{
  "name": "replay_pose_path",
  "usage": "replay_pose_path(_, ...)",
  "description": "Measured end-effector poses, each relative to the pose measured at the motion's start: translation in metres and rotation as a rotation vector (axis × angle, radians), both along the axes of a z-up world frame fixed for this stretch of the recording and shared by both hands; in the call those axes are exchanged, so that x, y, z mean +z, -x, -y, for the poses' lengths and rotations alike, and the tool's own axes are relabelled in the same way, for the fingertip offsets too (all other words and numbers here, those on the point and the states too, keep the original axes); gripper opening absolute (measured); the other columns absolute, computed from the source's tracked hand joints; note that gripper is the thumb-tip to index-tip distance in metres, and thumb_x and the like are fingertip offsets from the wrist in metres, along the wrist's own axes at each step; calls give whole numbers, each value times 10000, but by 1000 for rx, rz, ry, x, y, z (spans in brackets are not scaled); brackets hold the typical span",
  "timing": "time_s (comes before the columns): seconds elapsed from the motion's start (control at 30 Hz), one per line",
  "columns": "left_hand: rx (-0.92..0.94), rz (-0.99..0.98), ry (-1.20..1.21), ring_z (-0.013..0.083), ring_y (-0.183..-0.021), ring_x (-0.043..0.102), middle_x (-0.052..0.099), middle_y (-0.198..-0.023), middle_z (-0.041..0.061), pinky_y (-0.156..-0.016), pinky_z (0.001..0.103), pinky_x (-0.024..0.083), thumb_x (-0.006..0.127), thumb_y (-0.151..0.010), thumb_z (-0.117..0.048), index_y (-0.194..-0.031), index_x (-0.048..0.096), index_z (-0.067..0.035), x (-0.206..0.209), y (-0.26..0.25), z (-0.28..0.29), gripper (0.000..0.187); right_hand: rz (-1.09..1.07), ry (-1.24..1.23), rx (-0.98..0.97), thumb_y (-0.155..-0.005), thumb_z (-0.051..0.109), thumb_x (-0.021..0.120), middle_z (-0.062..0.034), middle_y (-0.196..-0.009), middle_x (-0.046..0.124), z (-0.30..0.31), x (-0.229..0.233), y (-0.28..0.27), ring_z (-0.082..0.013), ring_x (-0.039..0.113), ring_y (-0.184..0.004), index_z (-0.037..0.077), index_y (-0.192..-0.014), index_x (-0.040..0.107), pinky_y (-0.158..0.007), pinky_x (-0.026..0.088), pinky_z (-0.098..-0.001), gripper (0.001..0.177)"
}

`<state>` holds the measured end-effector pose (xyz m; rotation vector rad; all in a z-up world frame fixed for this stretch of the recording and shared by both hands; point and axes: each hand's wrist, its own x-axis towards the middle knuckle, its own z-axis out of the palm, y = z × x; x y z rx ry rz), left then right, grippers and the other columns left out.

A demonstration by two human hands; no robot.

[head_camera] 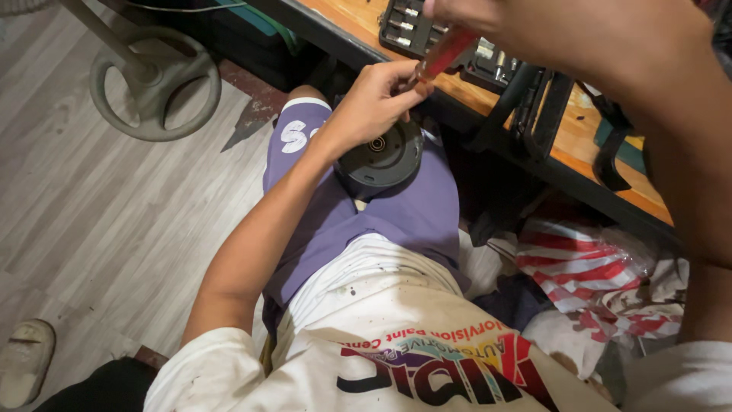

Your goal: The person disassembles a black cylindrical appliance, likely a coffee maker, using a red screwdriver and a socket wrench. They remove the bottom cover to expose the internal heating element and wiring, then proceed to unscrew the central heating component.

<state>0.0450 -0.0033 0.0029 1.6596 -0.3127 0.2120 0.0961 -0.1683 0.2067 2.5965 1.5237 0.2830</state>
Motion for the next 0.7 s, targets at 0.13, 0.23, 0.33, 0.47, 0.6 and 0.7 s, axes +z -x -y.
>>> replay_pose_path(0.13, -11, -1, 15, 40, -633, 559, 545, -715, -46, -595, 238, 516, 637, -1039, -215, -1089, 704, -2, -1, -1, -1, 229, -156, 52, -64, -1055, 415, 643, -119, -714, 689, -3, 6, 7, -232, 607, -497, 105, -1092, 767, -478, 486, -373, 336)
replay_pose_path(0.23, 4, 10, 16, 47, -639, 597, 559, -724, -43, -598, 241, 522, 644, -1047, -228, -1054, 689, 3, -6, -3, -2, 235, -171, 138, 127, -1008, 368, 652, -123, -817, 728, -5, 1, -3, -229, 670, -608, 67, -1138, 738, -561, 533, -350, 339)
replay_pose_path(0.33, 48, -36, -24, 56, -613, 629, 577, -682, -34, -561, 243, 501, 668, -1033, -261, -988, 671, 0, -8, -4, -3, 264, -206, 107, 139, -1015, 388, 664, -143, -844, 730, -7, -2, -3, -254, 686, -658, 21, -1131, 715, -600, 540, -356, 388)
replay_pose_path(0.47, 27, -82, 39, 63, -639, 627, 578, -712, -39, -618, 247, 548, 677, -987, -262, -1086, 701, -46, -8, -2, -3, 239, -283, 3, 9, -1032, 366, 651, -125, -837, 728, -9, 1, 17, -267, 671, -644, 72, -1119, 746, -582, 514, -392, 321)
replay_pose_path(0.6, -39, 119, -53, 118, -934, 587, 612, -992, 23, -828, 296, 514, 813, -945, -246, -1216, 604, -35, -4, 14, -15, 403, -375, -131, 39, -1016, 357, 635, -95, -857, 727, 1, 9, 25, -220, 688, -685, 82, -1099, 748, -593, 522, -352, 309)
replay_pose_path(0.7, -8, 216, -132, 162, -1117, 583, 599, -1169, 52, -922, 317, 509, 825, -876, -192, -1338, 563, -48, -5, 31, -33, 551, -165, -57, -182, -1063, 380, 675, -151, -834, 713, 24, 11, 23, -270, 658, -627, 69, -1169, 751, -546, 495, -389, 337)
